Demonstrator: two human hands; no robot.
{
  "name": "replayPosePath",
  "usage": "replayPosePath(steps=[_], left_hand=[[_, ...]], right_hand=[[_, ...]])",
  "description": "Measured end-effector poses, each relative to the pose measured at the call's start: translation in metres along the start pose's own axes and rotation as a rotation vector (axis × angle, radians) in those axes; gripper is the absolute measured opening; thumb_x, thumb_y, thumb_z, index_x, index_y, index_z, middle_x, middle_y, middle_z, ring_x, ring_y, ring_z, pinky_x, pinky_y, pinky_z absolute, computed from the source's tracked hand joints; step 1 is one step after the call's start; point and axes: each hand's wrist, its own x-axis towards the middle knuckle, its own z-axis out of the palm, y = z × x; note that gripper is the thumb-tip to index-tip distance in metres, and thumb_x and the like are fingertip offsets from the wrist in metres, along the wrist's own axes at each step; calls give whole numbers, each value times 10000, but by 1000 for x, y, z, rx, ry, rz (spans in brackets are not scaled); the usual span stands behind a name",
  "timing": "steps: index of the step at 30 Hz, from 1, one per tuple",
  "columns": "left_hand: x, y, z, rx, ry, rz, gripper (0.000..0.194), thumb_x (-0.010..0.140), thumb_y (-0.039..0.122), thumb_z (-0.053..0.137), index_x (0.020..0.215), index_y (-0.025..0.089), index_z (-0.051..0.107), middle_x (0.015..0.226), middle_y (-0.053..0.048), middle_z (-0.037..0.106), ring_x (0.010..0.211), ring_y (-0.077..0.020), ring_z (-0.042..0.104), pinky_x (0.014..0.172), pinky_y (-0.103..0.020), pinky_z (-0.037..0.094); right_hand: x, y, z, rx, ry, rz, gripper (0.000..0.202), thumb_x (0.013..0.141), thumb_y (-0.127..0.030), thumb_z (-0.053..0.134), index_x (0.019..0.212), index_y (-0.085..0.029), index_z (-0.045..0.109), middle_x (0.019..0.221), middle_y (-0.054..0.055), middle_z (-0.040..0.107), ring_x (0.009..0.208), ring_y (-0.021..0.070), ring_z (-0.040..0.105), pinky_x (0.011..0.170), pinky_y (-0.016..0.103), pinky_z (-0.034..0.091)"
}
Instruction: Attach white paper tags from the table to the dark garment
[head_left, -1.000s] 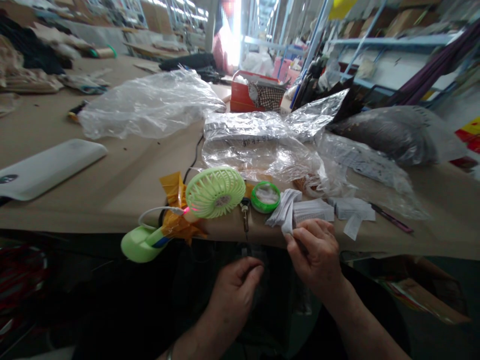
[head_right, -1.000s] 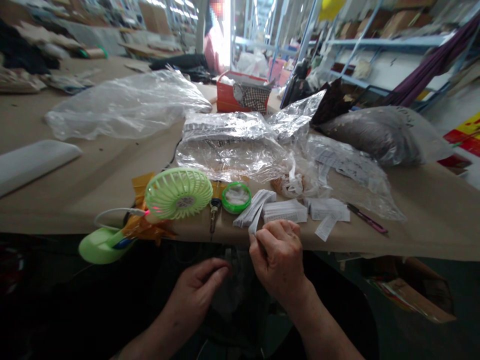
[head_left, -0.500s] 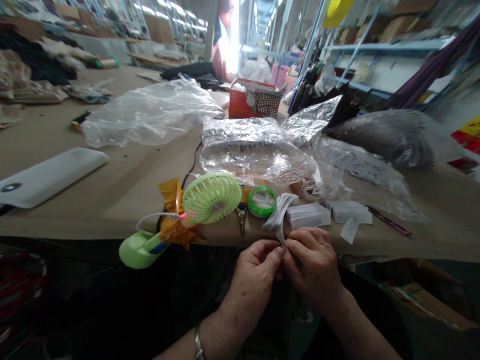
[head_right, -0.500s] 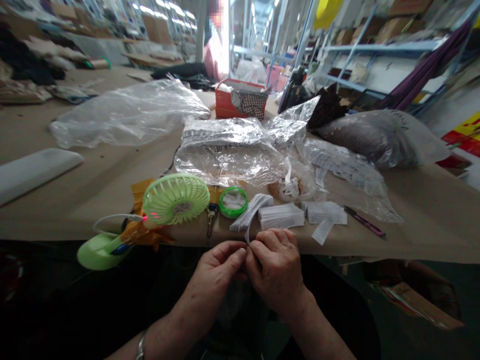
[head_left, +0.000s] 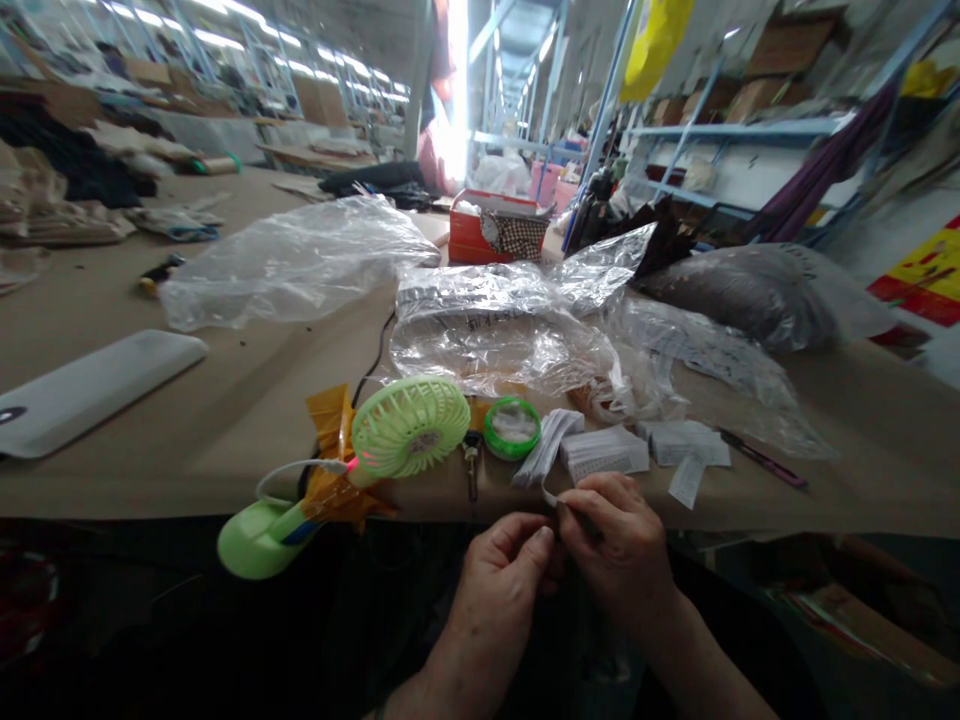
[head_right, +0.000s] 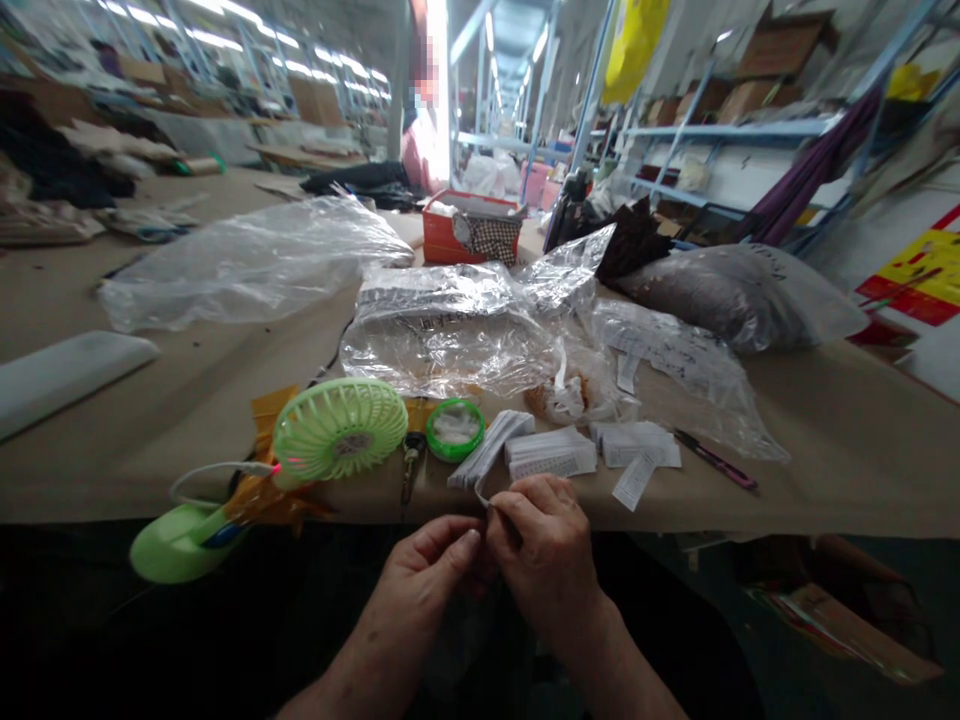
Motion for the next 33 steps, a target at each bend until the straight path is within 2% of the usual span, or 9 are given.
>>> replayPosePath(steps=[3, 5, 9, 11, 16, 18, 21, 24, 33], left_hand=[[-1, -2, -1, -45, 6, -18, 170, 772, 286, 656, 814, 124, 684, 676, -11, 632, 611, -99, 542, 575, -208, 435], [-3, -2, -1, -118, 10, -49, 194, 770, 316, 668, 794, 123, 673, 683, -11, 628, 623, -101, 553, 590, -214, 447], [-6, 1, -2, -272, -45, -103, 232, 789, 357, 657, 778, 126, 658, 646, 3, 603, 584, -88, 551, 566, -203, 448], [-6, 1, -2, -314, -37, -129, 177, 780, 298, 671, 781, 121, 656, 658, -1, 617, 568, -77, 549, 537, -181, 430], [-7, -1, -2, -338, 31, -204, 93, 734, 167, 685, 779, 90, 658, 690, -36, 660, 604, -94, 598, 555, -178, 457], [-9, -1, -2, -301, 56, -249, 94, 749, 178, 671, 785, 94, 649, 663, -36, 663, 556, -100, 597, 529, -196, 468], [-11, -1, -2, -192, 94, -307, 101, 784, 199, 638, 816, 104, 633, 628, -46, 671, 524, -121, 609, 517, -228, 490], [-12, -1, -1, -124, 91, -322, 86, 803, 181, 612, 852, 111, 619, 606, -38, 669, 512, -117, 607, 505, -216, 483], [-12, 1, 4, -138, 126, -390, 94, 833, 170, 569, 827, 92, 621, 658, -76, 690, 528, -129, 628, 528, -235, 500]], right_hand=[[-1, -5, -4, 50, 5, -8, 135, 796, -84, 550, 726, -183, 611, 729, 25, 591, 714, 157, 528, 677, 308, 438], [-3, -10, -8, 96, -48, -31, 128, 790, -83, 533, 722, -172, 594, 748, 36, 589, 735, 164, 532, 685, 322, 453], [-13, -20, -15, 208, -197, -169, 133, 779, -60, 501, 795, -151, 597, 931, 84, 638, 950, 210, 566, 829, 370, 489], [-20, -26, -17, 233, -249, -241, 151, 775, -48, 497, 830, -141, 603, 999, 98, 649, 1032, 220, 562, 887, 380, 485], [-34, -25, -23, 217, -294, -309, 173, 807, -68, 499, 905, -148, 617, 979, 82, 670, 1024, 215, 576, 902, 394, 495], [-33, -13, -26, 152, -255, -272, 207, 835, -95, 518, 1013, -144, 611, 1020, 89, 660, 1046, 219, 562, 905, 394, 498], [-27, 15, -29, -85, -134, -125, 277, 862, -131, 539, 1135, -131, 584, 1069, 117, 637, 1079, 245, 532, 922, 423, 487], [-24, 37, -27, -280, -118, -60, 308, 872, -167, 541, 1170, -101, 583, 1097, 143, 626, 1083, 279, 519, 930, 463, 474], [-31, 50, -17, -253, 9, -106, 171, 856, -126, 576, 995, -159, 670, 965, 85, 697, 977, 231, 587, 887, 400, 492]])
